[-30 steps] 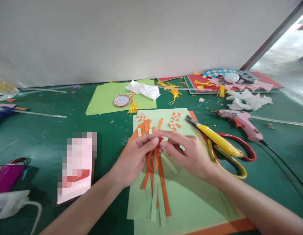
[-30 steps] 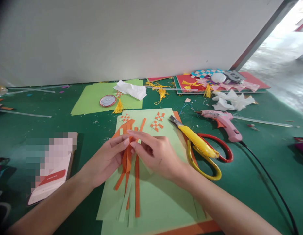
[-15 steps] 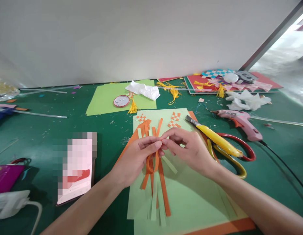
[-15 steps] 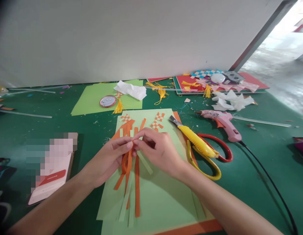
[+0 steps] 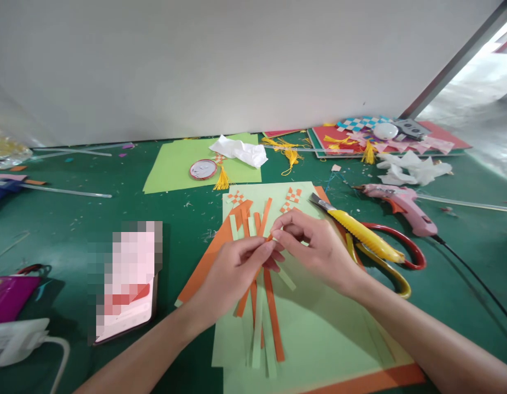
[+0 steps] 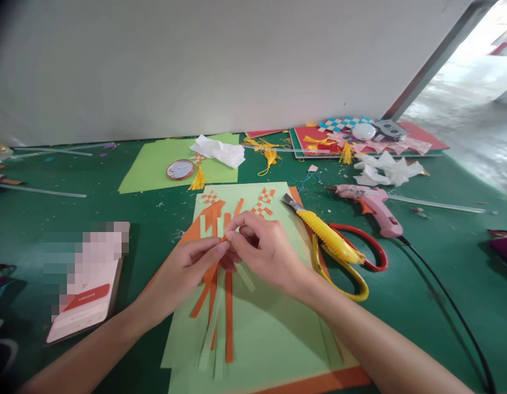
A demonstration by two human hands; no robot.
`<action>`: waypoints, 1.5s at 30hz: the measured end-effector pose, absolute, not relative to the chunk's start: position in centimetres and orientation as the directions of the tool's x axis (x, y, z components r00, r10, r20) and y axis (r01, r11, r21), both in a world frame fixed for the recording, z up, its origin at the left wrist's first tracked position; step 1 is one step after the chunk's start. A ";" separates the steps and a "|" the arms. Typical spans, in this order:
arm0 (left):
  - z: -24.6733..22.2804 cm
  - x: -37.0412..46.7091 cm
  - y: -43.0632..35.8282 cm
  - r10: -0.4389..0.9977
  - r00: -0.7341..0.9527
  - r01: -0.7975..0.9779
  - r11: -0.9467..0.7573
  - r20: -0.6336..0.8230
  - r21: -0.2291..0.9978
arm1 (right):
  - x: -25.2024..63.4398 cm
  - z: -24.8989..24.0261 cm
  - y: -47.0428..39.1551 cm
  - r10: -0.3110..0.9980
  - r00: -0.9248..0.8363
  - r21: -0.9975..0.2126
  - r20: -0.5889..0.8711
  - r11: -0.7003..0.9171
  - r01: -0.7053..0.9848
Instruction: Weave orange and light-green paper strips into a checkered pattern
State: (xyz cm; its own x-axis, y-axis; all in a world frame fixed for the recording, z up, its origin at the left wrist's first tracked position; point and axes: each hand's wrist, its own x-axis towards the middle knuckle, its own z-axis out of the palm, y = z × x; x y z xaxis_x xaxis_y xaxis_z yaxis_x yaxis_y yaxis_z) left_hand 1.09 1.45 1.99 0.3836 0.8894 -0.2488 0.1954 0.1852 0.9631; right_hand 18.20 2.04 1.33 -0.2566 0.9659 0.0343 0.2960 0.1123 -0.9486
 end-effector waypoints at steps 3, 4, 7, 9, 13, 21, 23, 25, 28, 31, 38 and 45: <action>2.0 1.1 1.4 0.895 0.383 0.211 0.158 -0.230 0.965 | 18.2 1.3 2.1 0.968 -0.247 -0.942 0.042 0.120 0.313; 1.9 1.1 1.4 0.895 0.384 0.217 0.153 -0.229 0.964 | 18.3 1.3 2.1 0.969 -0.243 -0.939 0.045 0.123 0.320; 1.7 1.1 1.3 0.892 0.389 0.216 0.154 -0.229 0.964 | 18.6 1.4 2.2 0.975 -0.213 -0.930 0.064 0.136 0.343; 1.4 1.0 1.2 0.891 0.395 0.213 0.146 -0.222 0.966 | 18.8 1.3 2.3 0.978 -0.192 -0.928 0.079 0.143 0.345; 1.2 0.9 1.1 0.891 0.401 0.217 0.131 -0.211 0.967 | 19.0 1.2 2.3 0.979 -0.177 -0.939 0.100 0.152 0.310; 1.3 1.1 1.1 0.893 0.402 0.235 0.115 -0.204 0.965 | 19.0 1.2 2.2 0.959 -0.176 -0.912 0.223 0.269 0.309; 1.2 1.1 1.1 0.894 0.401 0.231 0.112 -0.200 0.966 | 19.0 1.2 2.2 0.952 -0.170 -0.898 0.253 0.296 0.324; 1.1 1.0 1.1 0.895 0.401 0.225 0.110 -0.195 0.968 | 19.1 1.2 2.2 0.942 -0.171 -0.872 0.289 0.333 0.360; 1.0 0.9 1.0 0.898 0.398 0.243 0.095 -0.188 0.966 | 19.3 1.0 2.2 0.924 -0.177 -0.820 0.339 0.382 0.427; 1.1 0.9 1.0 0.898 0.400 0.275 0.073 -0.183 0.959 | 19.4 0.9 2.2 0.910 -0.181 -0.781 0.373 0.413 0.468; 1.1 0.9 1.1 0.904 0.399 0.287 0.036 -0.154 0.957 | 19.5 0.8 2.0 0.893 -0.187 -0.733 0.409 0.444 0.515; 1.1 0.8 1.1 0.903 0.401 0.312 0.021 -0.152 0.950 | 19.5 0.8 2.1 0.880 -0.190 -0.701 0.436 0.465 0.541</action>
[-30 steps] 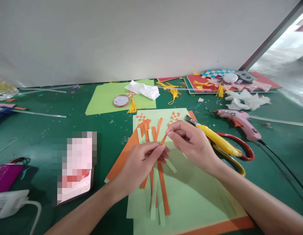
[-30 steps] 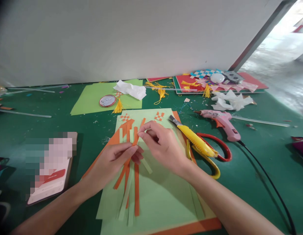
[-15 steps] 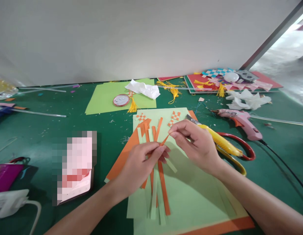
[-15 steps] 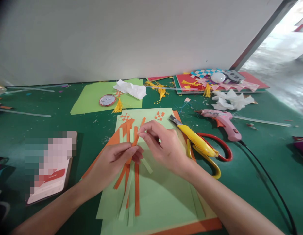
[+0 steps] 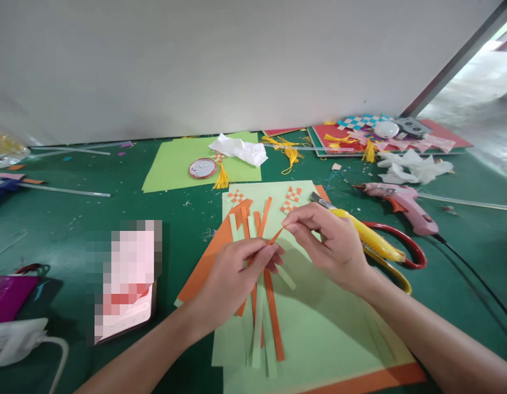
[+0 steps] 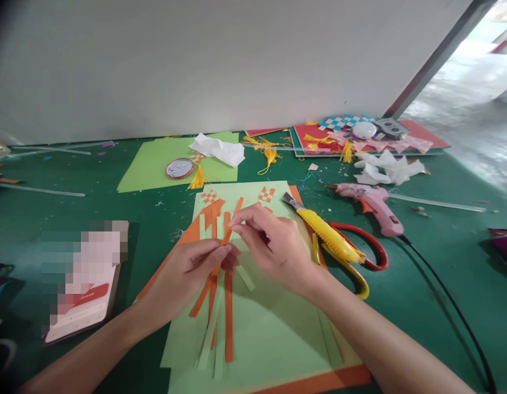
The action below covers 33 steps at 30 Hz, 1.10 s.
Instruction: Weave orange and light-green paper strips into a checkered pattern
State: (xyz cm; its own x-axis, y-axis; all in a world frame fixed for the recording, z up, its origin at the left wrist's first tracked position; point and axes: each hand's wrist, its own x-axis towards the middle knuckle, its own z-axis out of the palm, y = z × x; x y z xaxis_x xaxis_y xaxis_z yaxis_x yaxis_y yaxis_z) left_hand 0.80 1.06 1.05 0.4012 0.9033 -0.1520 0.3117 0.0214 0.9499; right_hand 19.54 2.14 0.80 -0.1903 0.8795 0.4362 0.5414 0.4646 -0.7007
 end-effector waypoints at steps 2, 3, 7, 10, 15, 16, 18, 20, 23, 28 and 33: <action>1.1 0.8 1.0 0.903 0.402 0.316 0.017 -0.150 0.949 | 19.5 0.8 2.1 0.879 -0.192 -0.699 0.437 0.466 0.542; 1.1 0.8 1.0 0.903 0.403 0.317 0.015 -0.149 0.948 | 19.5 0.8 2.1 0.879 -0.191 -0.700 0.437 0.466 0.541; 1.2 0.9 1.0 0.901 0.404 0.326 0.021 -0.159 0.945 | 19.6 0.8 2.1 0.880 -0.195 -0.708 0.433 0.466 0.530; 1.1 0.9 1.0 0.900 0.405 0.334 0.018 -0.160 0.943 | 19.5 0.8 2.1 0.875 -0.198 -0.703 0.442 0.475 0.529; 1.0 0.9 1.1 0.897 0.413 0.375 -0.007 -0.160 0.927 | 19.5 1.1 2.1 0.866 -0.199 -0.693 0.458 0.488 0.530; 1.0 0.9 1.1 0.896 0.414 0.379 -0.009 -0.161 0.925 | 19.5 1.1 2.1 0.865 -0.197 -0.691 0.461 0.490 0.531; 1.0 0.9 1.2 0.894 0.418 0.382 -0.013 -0.161 0.924 | 19.6 1.1 2.2 0.859 -0.192 -0.684 0.474 0.497 0.534; 1.0 0.9 1.1 0.893 0.423 0.384 -0.021 -0.155 0.923 | 19.7 1.0 2.2 0.851 -0.189 -0.678 0.489 0.507 0.532; 1.0 0.8 1.1 0.891 0.427 0.391 -0.029 -0.153 0.920 | 19.7 0.9 2.3 0.844 -0.186 -0.670 0.503 0.517 0.532; 1.0 0.8 1.0 0.890 0.430 0.396 -0.035 -0.151 0.918 | 19.8 1.2 2.3 0.840 -0.186 -0.676 0.510 0.525 0.517; 1.0 0.8 1.0 0.887 0.434 0.414 -0.040 -0.159 0.909 | 19.9 1.6 2.5 0.852 -0.135 -0.699 0.506 0.497 0.515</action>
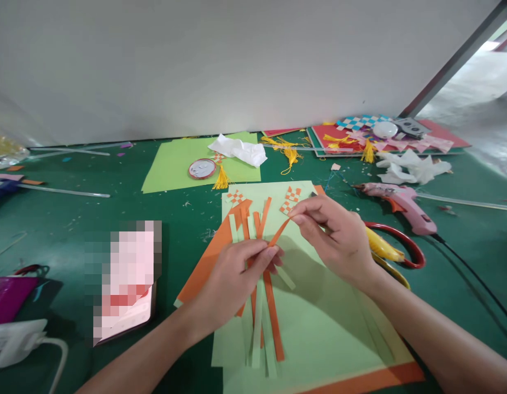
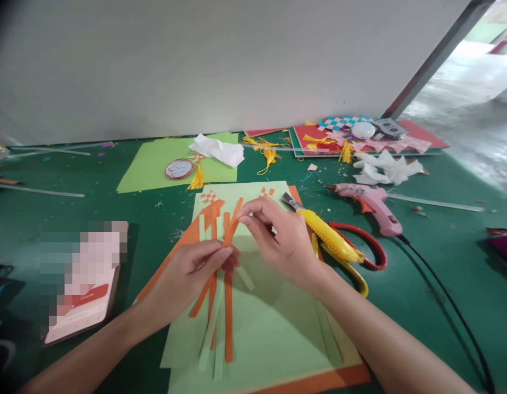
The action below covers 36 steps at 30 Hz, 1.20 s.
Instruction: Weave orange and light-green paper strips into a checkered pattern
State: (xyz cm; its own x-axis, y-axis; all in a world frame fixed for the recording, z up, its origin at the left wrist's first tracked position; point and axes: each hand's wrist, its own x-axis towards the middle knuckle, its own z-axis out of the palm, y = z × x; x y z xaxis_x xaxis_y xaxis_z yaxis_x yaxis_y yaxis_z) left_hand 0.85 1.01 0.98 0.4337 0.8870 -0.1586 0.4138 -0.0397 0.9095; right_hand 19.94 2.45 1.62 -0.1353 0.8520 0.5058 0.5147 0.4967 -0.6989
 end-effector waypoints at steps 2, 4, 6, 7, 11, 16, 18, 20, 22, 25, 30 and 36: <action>1.0 0.8 1.0 0.886 0.435 0.417 -0.041 -0.160 0.908 | 20.0 1.7 2.6 0.856 -0.112 -0.716 0.505 0.488 0.500; 1.0 0.8 1.0 0.886 0.437 0.409 -0.043 -0.155 0.911 | 20.0 1.8 2.7 0.861 -0.092 -0.738 0.500 0.479 0.475; 1.0 0.8 1.0 0.884 0.443 0.386 -0.037 -0.150 0.922 | 20.0 1.7 2.8 0.864 -0.076 -0.758 0.498 0.476 0.447; 1.0 0.8 1.0 0.883 0.445 0.373 -0.031 -0.150 0.927 | 20.1 1.7 2.8 0.867 -0.070 -0.767 0.494 0.472 0.435; 0.9 0.8 1.0 0.880 0.448 0.347 -0.009 -0.157 0.938 | 20.3 1.4 2.9 0.891 -0.045 -0.805 0.452 0.429 0.409; 0.7 0.8 1.0 0.881 0.452 0.348 -0.030 -0.139 0.937 | 20.6 1.2 3.1 0.905 0.003 -0.843 0.425 0.394 0.365; 0.7 0.8 1.1 0.882 0.453 0.355 -0.041 -0.134 0.934 | 20.6 1.2 3.2 0.908 0.021 -0.853 0.419 0.385 0.352; 0.6 0.8 1.1 0.882 0.451 0.355 -0.041 -0.133 0.934 | 20.6 1.2 3.2 0.912 0.033 -0.860 0.409 0.373 0.349; 0.6 0.8 1.1 0.882 0.450 0.348 -0.032 -0.137 0.937 | 20.6 1.1 3.3 0.914 0.037 -0.863 0.403 0.366 0.349; 0.6 0.8 1.0 0.881 0.449 0.337 -0.010 -0.151 0.942 | 20.7 1.1 3.4 0.915 0.048 -0.865 0.401 0.361 0.348; 0.8 0.9 0.9 0.881 0.439 0.369 0.003 -0.177 0.929 | 20.8 1.2 3.5 0.914 0.073 -0.867 0.399 0.351 0.353; 1.2 0.8 0.9 0.879 0.428 0.417 0.014 -0.209 0.909 | 20.8 1.4 3.5 0.916 0.077 -0.875 0.393 0.347 0.337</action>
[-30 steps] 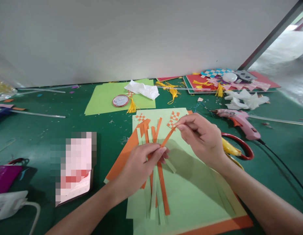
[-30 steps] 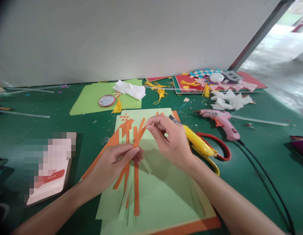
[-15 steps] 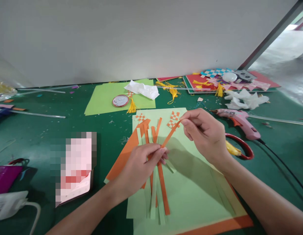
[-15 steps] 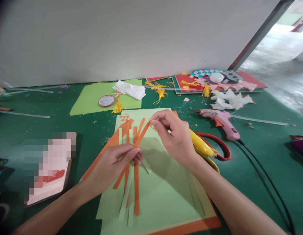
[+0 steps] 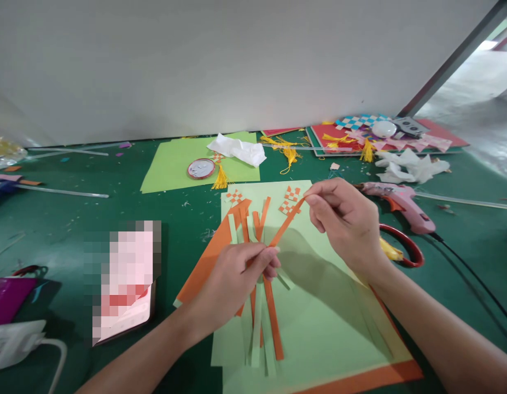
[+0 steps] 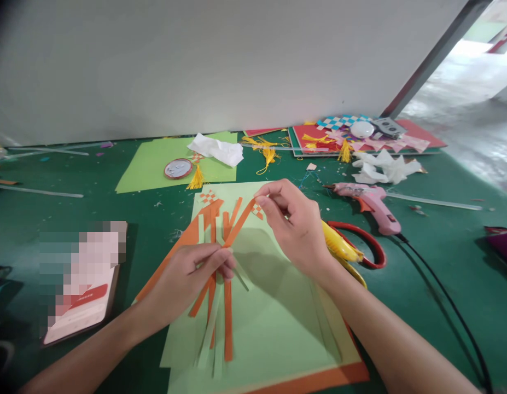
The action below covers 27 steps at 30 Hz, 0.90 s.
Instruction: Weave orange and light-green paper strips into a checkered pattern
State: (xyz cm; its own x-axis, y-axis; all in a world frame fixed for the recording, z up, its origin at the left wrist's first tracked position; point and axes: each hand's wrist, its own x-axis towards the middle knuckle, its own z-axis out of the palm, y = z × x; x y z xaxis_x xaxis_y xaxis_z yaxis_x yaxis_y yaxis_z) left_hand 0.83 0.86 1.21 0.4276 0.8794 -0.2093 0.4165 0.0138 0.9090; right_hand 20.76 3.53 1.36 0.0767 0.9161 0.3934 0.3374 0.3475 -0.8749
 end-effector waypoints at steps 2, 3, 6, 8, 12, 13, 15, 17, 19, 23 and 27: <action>1.2 0.8 0.8 0.877 0.427 0.420 0.024 -0.220 0.907 | 20.8 1.3 3.5 0.917 0.079 -0.877 0.390 0.344 0.335; 1.2 0.8 0.8 0.875 0.428 0.419 0.029 -0.225 0.908 | 20.8 1.3 3.5 0.918 0.081 -0.878 0.389 0.342 0.335; 1.0 0.9 0.9 0.875 0.424 0.418 0.040 -0.234 0.908 | 20.8 1.2 3.5 0.919 0.084 -0.878 0.386 0.337 0.341; 0.9 0.9 0.9 0.878 0.428 0.411 0.025 -0.217 0.912 | 20.9 1.3 3.5 0.919 0.084 -0.879 0.385 0.337 0.338; 0.8 0.9 0.9 0.876 0.449 0.398 -0.021 -0.175 0.917 | 20.9 1.3 3.6 0.921 0.101 -0.886 0.375 0.325 0.330; 0.9 1.0 0.9 0.876 0.451 0.402 -0.027 -0.172 0.915 | 20.9 1.3 3.6 0.922 0.102 -0.887 0.373 0.322 0.329; 1.0 1.0 0.9 0.876 0.451 0.409 -0.036 -0.169 0.912 | 20.9 1.2 3.6 0.923 0.103 -0.888 0.371 0.321 0.329; 1.1 1.0 0.9 0.875 0.456 0.409 -0.040 -0.165 0.912 | 20.9 1.2 3.7 0.922 0.110 -0.888 0.371 0.318 0.332; 1.1 1.0 0.9 0.876 0.452 0.414 -0.040 -0.168 0.909 | 20.9 1.1 3.7 0.921 0.117 -0.889 0.371 0.316 0.332; 1.0 0.9 0.8 0.872 0.449 0.432 -0.023 -0.193 0.902 | 21.0 1.2 3.9 0.922 0.117 -0.891 0.369 0.315 0.328; 0.9 0.8 0.7 0.865 0.450 0.431 0.006 -0.220 0.902 | 21.1 1.2 3.9 0.923 0.116 -0.890 0.366 0.311 0.333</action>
State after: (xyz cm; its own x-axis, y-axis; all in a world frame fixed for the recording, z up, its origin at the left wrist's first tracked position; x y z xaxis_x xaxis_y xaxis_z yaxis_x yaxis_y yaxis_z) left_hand 0.81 0.69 0.93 0.4498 0.8655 -0.2204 0.4311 0.0057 0.9023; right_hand 21.10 3.93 1.22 0.1164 0.9232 0.3663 0.3334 0.3111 -0.8900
